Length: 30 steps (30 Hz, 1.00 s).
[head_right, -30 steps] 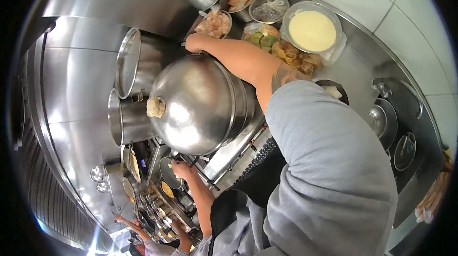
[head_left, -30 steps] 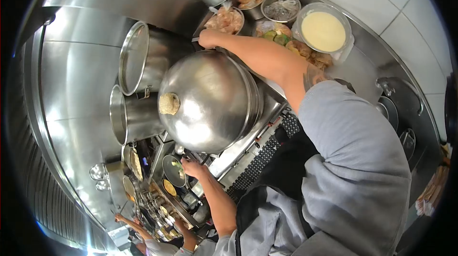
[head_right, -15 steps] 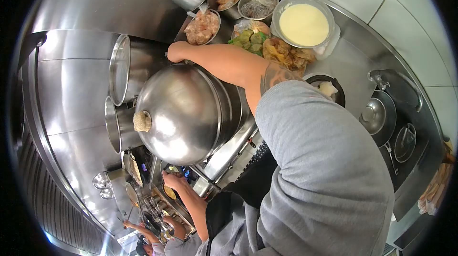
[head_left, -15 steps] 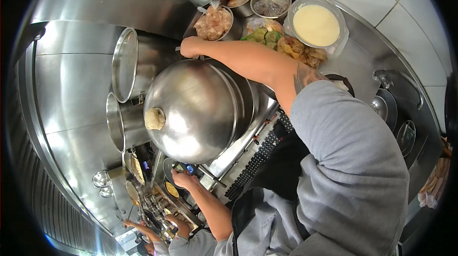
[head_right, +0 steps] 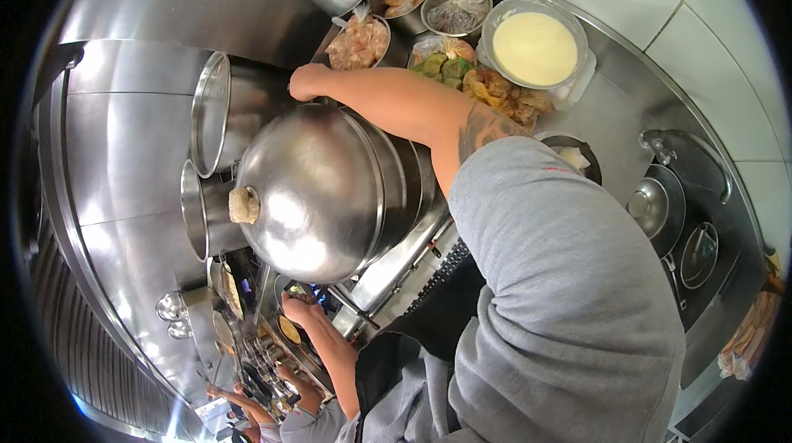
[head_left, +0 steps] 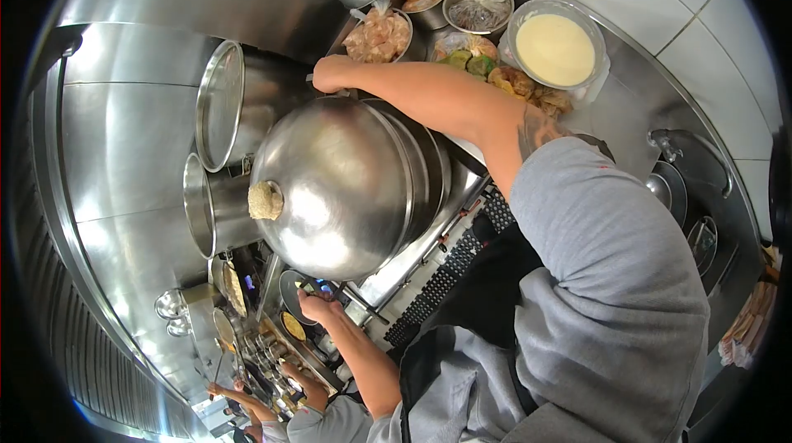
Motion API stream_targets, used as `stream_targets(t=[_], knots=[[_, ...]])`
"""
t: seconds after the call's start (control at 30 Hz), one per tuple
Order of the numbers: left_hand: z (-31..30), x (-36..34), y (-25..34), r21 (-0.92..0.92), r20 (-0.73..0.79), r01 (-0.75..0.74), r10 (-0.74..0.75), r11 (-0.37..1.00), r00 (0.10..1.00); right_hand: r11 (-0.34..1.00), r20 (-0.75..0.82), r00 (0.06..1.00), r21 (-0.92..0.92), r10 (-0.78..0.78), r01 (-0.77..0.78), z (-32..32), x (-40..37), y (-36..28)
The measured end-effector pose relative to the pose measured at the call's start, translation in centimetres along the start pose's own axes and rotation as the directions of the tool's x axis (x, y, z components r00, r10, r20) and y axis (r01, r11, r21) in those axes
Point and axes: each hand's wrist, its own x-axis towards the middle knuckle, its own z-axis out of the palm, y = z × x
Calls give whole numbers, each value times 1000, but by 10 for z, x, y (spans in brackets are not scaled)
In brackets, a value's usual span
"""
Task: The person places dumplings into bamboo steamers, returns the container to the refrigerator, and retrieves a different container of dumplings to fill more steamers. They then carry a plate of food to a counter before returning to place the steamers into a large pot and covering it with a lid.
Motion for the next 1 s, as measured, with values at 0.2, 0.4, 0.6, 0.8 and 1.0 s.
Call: stream_targets(t=[0.2, 0.4, 0.6, 0.8, 1.0], knots=[[4, 5, -32, 21, 22, 3, -4, 1000, 1000, 1000, -44, 999, -2, 29, -29, -2, -3, 15], [11, -9, -33, 30, 83, -23, 21, 999, 996, 993, -67, 995, -102, -68, 61, 14, 15, 39], [20, -30, -27, 41, -26, 26, -25, 999, 999, 993, -15, 998, -104, -58, 56, 13, 17, 33], [22, -34, -43, 22, -30, 71, -71, 997, 997, 995, -72, 996, -92, -55, 49, 19, 40, 32], [24, -45, -28, -13, -68, -5, 4, 1000, 998, 1000, -10, 1000, -8, 12, -12, -10, -4, 19]])
